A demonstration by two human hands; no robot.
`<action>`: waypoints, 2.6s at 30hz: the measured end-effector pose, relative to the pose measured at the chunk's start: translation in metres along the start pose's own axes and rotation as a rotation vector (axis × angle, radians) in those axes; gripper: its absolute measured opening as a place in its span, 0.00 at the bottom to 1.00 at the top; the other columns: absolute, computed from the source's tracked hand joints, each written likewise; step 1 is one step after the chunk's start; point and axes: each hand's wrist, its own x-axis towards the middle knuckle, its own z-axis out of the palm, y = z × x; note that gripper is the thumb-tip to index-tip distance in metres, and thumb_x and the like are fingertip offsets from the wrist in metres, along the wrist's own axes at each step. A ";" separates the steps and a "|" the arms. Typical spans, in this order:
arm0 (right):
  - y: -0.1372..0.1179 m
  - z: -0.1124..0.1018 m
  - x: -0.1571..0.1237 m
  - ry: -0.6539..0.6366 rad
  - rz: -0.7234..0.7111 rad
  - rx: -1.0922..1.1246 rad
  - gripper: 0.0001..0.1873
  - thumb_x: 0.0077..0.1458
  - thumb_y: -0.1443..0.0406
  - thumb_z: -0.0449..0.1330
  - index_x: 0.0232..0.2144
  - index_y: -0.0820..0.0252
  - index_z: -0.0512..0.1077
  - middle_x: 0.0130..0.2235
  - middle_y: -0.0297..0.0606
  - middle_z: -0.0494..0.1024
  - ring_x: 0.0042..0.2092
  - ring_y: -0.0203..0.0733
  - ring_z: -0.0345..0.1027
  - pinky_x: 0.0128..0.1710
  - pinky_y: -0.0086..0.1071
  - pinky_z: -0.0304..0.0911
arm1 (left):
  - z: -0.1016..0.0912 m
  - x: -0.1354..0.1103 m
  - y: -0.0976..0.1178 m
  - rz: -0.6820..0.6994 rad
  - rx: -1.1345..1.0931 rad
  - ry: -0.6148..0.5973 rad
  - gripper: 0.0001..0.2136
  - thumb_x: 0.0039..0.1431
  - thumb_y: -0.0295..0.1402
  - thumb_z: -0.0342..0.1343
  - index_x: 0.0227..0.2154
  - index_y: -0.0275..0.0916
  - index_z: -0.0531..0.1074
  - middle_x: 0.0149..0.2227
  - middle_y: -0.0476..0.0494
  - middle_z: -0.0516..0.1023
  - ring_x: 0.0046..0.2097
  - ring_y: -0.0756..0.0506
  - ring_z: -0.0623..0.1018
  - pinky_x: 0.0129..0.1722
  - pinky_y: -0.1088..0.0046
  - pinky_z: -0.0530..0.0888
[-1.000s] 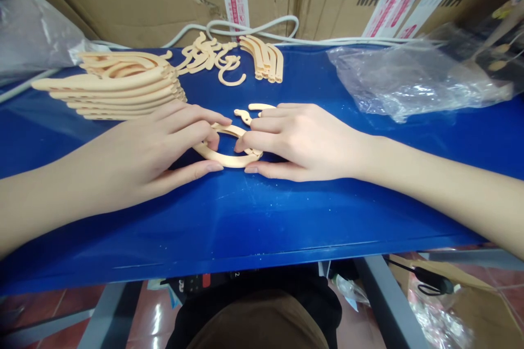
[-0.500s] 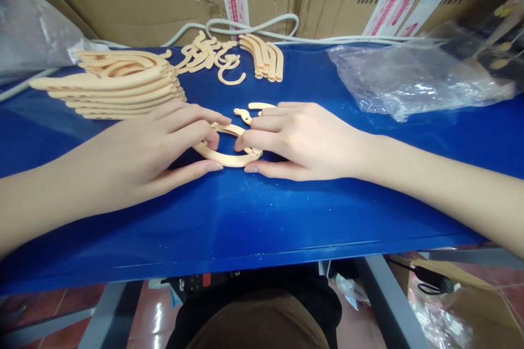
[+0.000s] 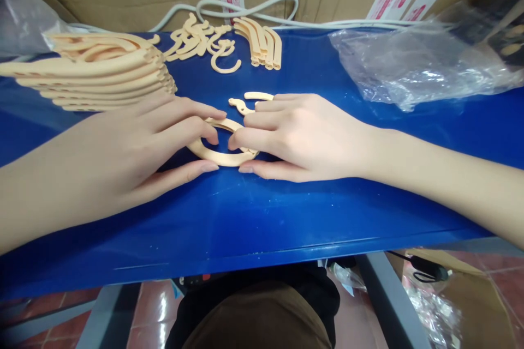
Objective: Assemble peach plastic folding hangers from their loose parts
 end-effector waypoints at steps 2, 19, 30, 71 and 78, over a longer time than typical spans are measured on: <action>-0.002 0.000 0.000 -0.001 -0.010 -0.009 0.22 0.85 0.52 0.48 0.57 0.59 0.76 0.44 0.38 0.83 0.45 0.44 0.76 0.48 0.42 0.69 | -0.002 0.001 0.004 0.011 -0.001 -0.018 0.23 0.87 0.44 0.36 0.54 0.40 0.75 0.57 0.38 0.82 0.54 0.36 0.83 0.55 0.57 0.82; 0.003 0.004 -0.001 0.068 -0.008 0.013 0.20 0.85 0.50 0.50 0.55 0.56 0.75 0.42 0.36 0.82 0.41 0.43 0.73 0.43 0.40 0.67 | 0.000 0.000 -0.005 -0.056 -0.262 0.002 0.18 0.87 0.46 0.47 0.63 0.39 0.71 0.57 0.41 0.84 0.55 0.39 0.82 0.52 0.63 0.77; 0.003 0.003 -0.002 0.076 0.044 0.064 0.27 0.83 0.46 0.50 0.62 0.59 0.76 0.48 0.41 0.80 0.40 0.44 0.74 0.41 0.38 0.68 | 0.003 -0.002 -0.005 -0.081 -0.345 0.072 0.16 0.84 0.50 0.53 0.54 0.42 0.73 0.59 0.39 0.80 0.54 0.40 0.83 0.50 0.66 0.80; -0.001 0.005 -0.001 0.103 0.084 -0.015 0.23 0.84 0.49 0.50 0.59 0.59 0.73 0.49 0.44 0.79 0.41 0.45 0.75 0.39 0.39 0.70 | 0.001 0.000 -0.005 -0.045 -0.235 0.101 0.19 0.84 0.51 0.52 0.46 0.45 0.83 0.60 0.40 0.84 0.54 0.38 0.83 0.51 0.58 0.79; -0.001 0.005 0.000 0.106 0.074 -0.017 0.23 0.83 0.49 0.50 0.58 0.59 0.73 0.48 0.45 0.80 0.40 0.45 0.75 0.38 0.39 0.68 | 0.000 0.002 -0.002 -0.084 -0.214 0.050 0.22 0.85 0.51 0.48 0.42 0.45 0.81 0.62 0.43 0.83 0.55 0.37 0.83 0.53 0.57 0.79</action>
